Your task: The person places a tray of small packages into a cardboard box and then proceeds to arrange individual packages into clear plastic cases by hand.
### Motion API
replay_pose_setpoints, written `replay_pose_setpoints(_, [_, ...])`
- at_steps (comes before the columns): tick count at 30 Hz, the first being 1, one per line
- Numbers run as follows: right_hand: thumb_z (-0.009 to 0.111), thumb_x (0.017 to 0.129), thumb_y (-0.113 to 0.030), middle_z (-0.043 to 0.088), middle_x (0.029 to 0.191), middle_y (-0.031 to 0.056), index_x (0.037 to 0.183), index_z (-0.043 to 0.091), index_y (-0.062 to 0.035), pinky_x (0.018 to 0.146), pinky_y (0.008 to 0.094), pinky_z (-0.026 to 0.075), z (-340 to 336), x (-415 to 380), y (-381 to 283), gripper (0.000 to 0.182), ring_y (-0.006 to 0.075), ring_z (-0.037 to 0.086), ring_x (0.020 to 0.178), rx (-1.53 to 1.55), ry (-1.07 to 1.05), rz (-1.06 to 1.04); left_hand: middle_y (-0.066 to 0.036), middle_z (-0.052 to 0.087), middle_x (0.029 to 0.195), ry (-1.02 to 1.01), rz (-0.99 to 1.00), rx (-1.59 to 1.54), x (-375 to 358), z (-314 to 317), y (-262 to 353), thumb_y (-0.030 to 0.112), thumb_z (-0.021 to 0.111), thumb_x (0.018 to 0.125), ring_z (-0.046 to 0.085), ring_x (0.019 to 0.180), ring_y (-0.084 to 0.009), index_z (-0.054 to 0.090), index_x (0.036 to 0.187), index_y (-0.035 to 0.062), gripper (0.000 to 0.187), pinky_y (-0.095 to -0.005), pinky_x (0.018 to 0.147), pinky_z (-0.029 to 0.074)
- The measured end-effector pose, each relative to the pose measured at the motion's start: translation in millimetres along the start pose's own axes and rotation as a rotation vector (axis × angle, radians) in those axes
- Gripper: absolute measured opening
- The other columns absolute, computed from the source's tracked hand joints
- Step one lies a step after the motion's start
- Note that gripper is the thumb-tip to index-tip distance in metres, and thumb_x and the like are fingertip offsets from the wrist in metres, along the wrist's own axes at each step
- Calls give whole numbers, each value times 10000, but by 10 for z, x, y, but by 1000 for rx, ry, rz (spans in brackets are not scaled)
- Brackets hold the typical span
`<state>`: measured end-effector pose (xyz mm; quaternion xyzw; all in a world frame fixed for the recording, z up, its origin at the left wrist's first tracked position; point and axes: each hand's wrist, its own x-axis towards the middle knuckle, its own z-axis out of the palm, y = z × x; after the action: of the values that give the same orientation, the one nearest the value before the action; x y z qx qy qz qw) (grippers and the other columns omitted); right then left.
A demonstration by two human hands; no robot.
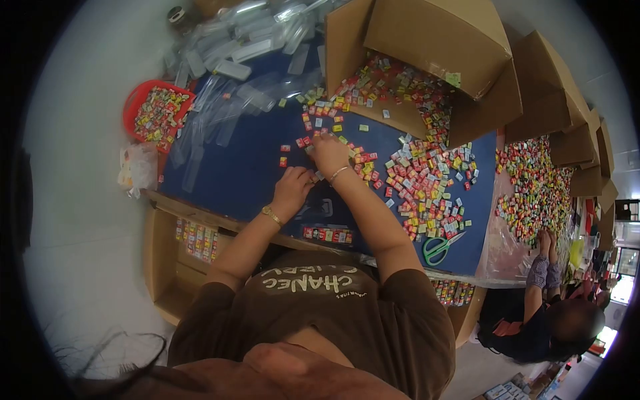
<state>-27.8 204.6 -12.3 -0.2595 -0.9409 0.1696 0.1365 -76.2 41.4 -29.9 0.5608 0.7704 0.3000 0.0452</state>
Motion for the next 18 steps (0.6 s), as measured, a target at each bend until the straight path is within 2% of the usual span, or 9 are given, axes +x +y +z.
replay_pose_setpoints(1, [733,795,-257,666,907,88,901,688,-102,706,427,542,62,48,3,193,310,665,873,-69,-2,-33,-80,591,1061,-1,-9,-8,2,9,1,117,780,730,568,987,-271,642,1089,45,392,-364,817,524])
replay_pose_setpoints(6, [718,793,-223,667,897,88,883,679,-105,740,431,542,-42,20,-61,154,308,663,894,-28,-54,-41,-97,590,1081,78,-22,-63,-62,-95,16,103,777,735,570,999,-289,629,1122,30,420,-381,839,516])
replay_pose_setpoints(8, [710,791,-210,665,889,89,878,677,-103,748,432,541,-175,-100,-195,142,310,663,885,18,-69,-39,-116,589,1133,21,-109,-90,-152,-135,-35,98,779,739,566,1060,-314,600,1178,11,482,-397,879,505])
replay_pose_setpoints(9, [706,788,-206,659,874,89,872,674,-101,747,432,541,-201,-159,-294,139,309,661,882,56,-149,-55,-116,589,1133,22,-109,-93,-211,-142,-53,98,779,739,566,1060,-314,600,1178,11,482,-397,879,505])
replay_pose_setpoints(11, [694,786,-209,646,860,83,877,682,-106,752,423,542,-155,-268,-405,138,303,655,890,95,-242,-138,-136,581,1191,96,-309,-256,-304,-164,-88,95,781,745,561,1108,-341,571,1226,2,533,-405,919,494])
replay_pose_setpoints(15, [707,776,-227,650,902,80,903,696,-112,769,411,541,41,-403,-534,171,293,648,935,71,-298,-206,-156,571,1234,101,-345,-215,-399,-260,-136,93,786,746,560,1132,-360,555,1257,2,568,-413,942,486])
replay_pose_setpoints(18, [727,760,-206,650,933,75,942,706,-114,787,404,540,-39,-443,-480,205,285,642,965,69,-324,-188,-157,575,1228,8,-298,-280,-406,-232,-231,86,789,742,565,1128,-349,576,1237,3,545,-414,940,487])
